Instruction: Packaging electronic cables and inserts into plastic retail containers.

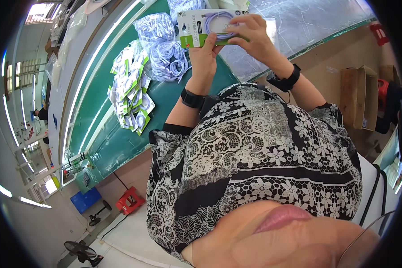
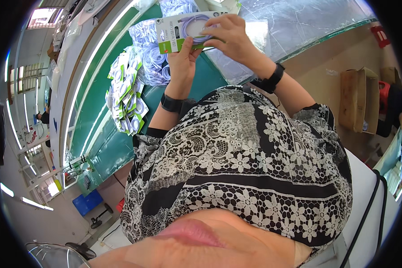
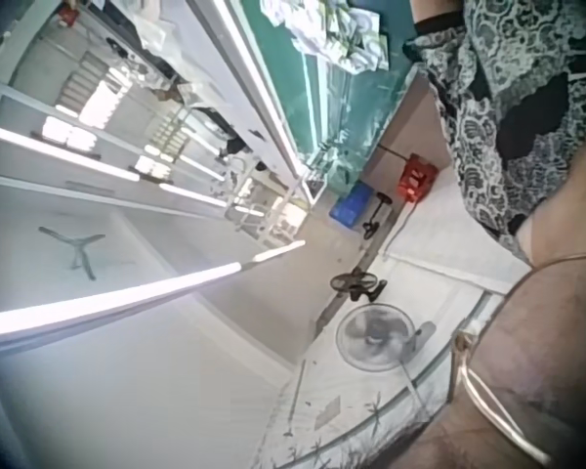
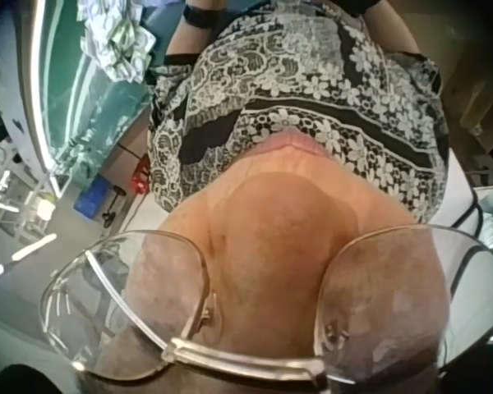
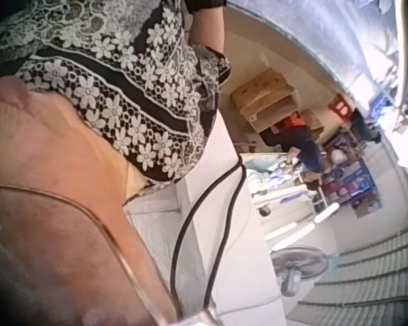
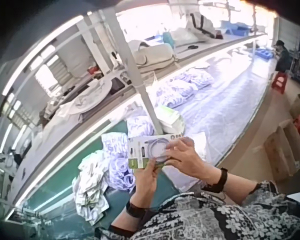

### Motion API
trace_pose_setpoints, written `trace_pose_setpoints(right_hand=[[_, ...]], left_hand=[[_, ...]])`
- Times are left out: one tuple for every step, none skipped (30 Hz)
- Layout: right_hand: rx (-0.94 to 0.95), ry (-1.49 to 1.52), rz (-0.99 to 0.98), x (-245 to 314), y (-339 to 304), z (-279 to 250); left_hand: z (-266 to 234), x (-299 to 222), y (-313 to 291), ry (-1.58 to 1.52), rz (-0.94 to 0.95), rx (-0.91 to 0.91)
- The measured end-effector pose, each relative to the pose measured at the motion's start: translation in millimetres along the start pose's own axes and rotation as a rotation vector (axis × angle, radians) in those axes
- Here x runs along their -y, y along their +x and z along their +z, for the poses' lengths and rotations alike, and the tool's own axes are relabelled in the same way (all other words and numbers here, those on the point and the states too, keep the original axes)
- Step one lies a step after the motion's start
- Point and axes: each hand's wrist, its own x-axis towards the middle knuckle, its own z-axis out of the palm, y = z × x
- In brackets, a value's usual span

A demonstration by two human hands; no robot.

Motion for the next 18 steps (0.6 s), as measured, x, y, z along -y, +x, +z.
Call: trace_pose_setpoints(right_hand=[[-0.001,-0.006,0.005,-1,-2,4],[0.011,-0.010,0.019,-4,-5,9],[0.025,-0.010,0.029,-3,-4,12],[0.024,-0.012,0.029,-1,-4,11],[0.056,-0.054,0.035,2,-4,9],[0.085,-0.097,0.041,3,-3,8],[0.081,-0.100,0.041,1,-4,9],[0.110,-0.045,0.038,-1,-6,10],[0.140,0.009,0.036,0,-5,9],[0.137,0.005,0.035,0,-1,7],[0.045,0.036,0.067,1,3,6],[-0.044,0.069,0.099,4,8,2],[-0.045,0.068,0.099,3,11,-1],[0.037,0.102,0.066,0,13,-4],[0.117,0.135,0.034,-2,14,-5],[0.115,0.133,0.035,-4,13,-6],[0.139,0.155,0.066,-5,12,-6],[0.165,0.177,0.095,-5,12,-7]], left_hand=[[2,0,-2,0.010,-0.007,0.009],[3,1,-2,0.020,-0.013,0.018],[2,2,-2,0.020,-0.014,0.020],[0,4,-1,0.020,-0.029,0.015],[-2,6,-1,0.020,-0.043,0.012],[-3,7,-2,0.020,-0.043,0.016],[-3,8,-3,0.009,-0.045,-0.001],[-3,9,-4,-0.002,-0.047,-0.017],[-2,8,-4,-0.002,-0.047,-0.012],[-1,7,-4,0.011,-0.014,0.002],[0,7,-3,0.024,0.018,0.015],[0,7,-3,0.024,0.018,0.017],[0,6,-4,0.021,0.015,0.021],[-1,6,-5,0.017,0.012,0.026],[-1,5,-4,0.018,0.011,0.029],[-2,4,-3,0.017,0.012,0.045],[-3,4,-3,0.015,0.012,0.061],[-2,4,-3,0.015,0.012,0.062]])
